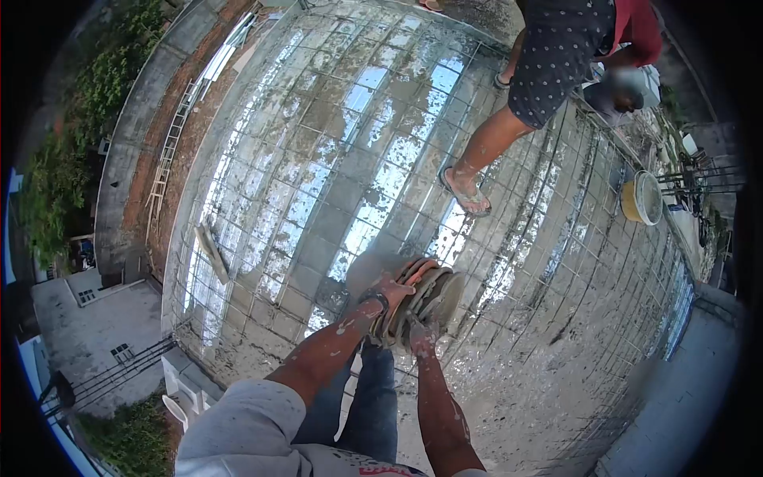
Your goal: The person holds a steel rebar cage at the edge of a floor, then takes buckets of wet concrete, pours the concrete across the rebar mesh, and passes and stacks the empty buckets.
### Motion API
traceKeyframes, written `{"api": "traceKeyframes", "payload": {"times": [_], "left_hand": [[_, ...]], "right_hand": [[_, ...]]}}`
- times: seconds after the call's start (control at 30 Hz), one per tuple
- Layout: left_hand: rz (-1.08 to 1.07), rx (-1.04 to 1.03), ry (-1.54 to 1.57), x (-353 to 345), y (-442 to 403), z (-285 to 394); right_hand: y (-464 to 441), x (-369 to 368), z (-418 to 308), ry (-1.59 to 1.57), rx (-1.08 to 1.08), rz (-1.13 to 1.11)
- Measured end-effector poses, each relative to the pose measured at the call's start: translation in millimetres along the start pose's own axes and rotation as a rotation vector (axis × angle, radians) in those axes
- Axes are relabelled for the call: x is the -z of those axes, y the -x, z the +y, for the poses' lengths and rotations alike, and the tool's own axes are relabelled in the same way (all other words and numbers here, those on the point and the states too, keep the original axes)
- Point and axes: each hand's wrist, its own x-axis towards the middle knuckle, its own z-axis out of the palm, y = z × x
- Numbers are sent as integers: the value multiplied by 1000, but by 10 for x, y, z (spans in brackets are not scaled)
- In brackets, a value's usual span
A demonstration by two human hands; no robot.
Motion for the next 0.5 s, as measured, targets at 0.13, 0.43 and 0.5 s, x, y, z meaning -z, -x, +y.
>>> {"api": "traceKeyframes", "payload": {"times": [0.13, 0.43, 0.5], "left_hand": [[-18, 34, 67, 1587, 707, 503], [287, 36, 537, 4017, 1182, 954], [414, 17, 539, 4616, 1278, 1333]], "right_hand": [[179, -1321, -453, 818, 165, 81], [63, -4525, -2039, 737, 243, -34], [-67, -5221, -2470, 1025, 293, 3]]}}
